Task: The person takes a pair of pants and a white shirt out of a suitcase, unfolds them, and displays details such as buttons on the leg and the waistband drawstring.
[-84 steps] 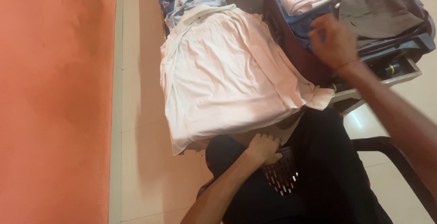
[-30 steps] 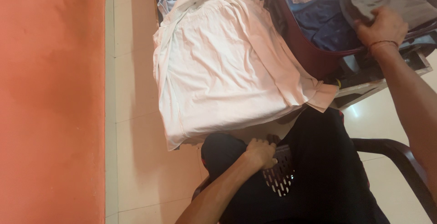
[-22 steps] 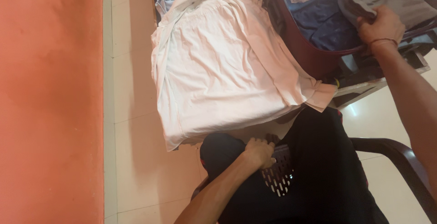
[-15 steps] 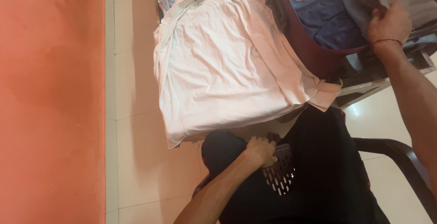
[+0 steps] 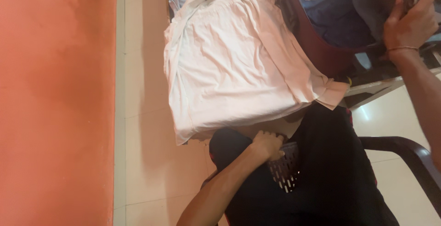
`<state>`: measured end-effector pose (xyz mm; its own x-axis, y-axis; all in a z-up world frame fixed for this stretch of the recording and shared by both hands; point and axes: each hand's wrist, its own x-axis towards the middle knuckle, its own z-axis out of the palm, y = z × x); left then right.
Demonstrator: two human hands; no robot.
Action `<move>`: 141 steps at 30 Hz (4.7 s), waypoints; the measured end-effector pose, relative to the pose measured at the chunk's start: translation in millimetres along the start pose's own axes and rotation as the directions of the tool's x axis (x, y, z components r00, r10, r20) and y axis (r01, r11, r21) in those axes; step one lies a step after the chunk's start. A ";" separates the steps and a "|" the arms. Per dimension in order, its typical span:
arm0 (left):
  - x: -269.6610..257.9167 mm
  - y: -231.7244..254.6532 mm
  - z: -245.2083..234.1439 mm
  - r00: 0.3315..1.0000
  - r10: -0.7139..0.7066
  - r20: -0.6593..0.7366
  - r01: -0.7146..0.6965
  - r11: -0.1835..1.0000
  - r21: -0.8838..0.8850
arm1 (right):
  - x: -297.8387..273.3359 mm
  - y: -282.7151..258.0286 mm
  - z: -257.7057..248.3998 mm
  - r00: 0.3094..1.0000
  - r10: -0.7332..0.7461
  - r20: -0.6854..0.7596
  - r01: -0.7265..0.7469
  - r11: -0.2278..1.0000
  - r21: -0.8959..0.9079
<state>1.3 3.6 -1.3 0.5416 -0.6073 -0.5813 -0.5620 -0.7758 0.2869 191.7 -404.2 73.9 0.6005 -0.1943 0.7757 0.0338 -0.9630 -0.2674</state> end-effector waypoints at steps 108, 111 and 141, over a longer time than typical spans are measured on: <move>19.8 -143.9 -53.4 0.371 -0.927 -0.060 -0.656 -0.217 -0.723 | 29.6 -295.2 104.0 0.578 -0.709 0.405 0.552 0.705 0.446; 28.2 -146.1 -43.5 0.318 -0.937 -0.146 -0.606 -0.083 -0.791 | 38.1 -297.4 122.3 0.614 -0.687 0.388 0.551 0.726 0.412; 27.3 -126.4 -48.8 -0.043 -0.879 -0.475 -0.389 0.452 -0.803 | 139.8 -293.0 200.1 0.699 -0.661 0.272 0.562 0.743 0.363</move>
<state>117.6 76.7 -16.2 0.7678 0.6266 0.1340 0.0370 -0.2521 0.9670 425.6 -111.8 146.3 0.6148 0.5517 0.5636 0.6525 -0.7572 0.0294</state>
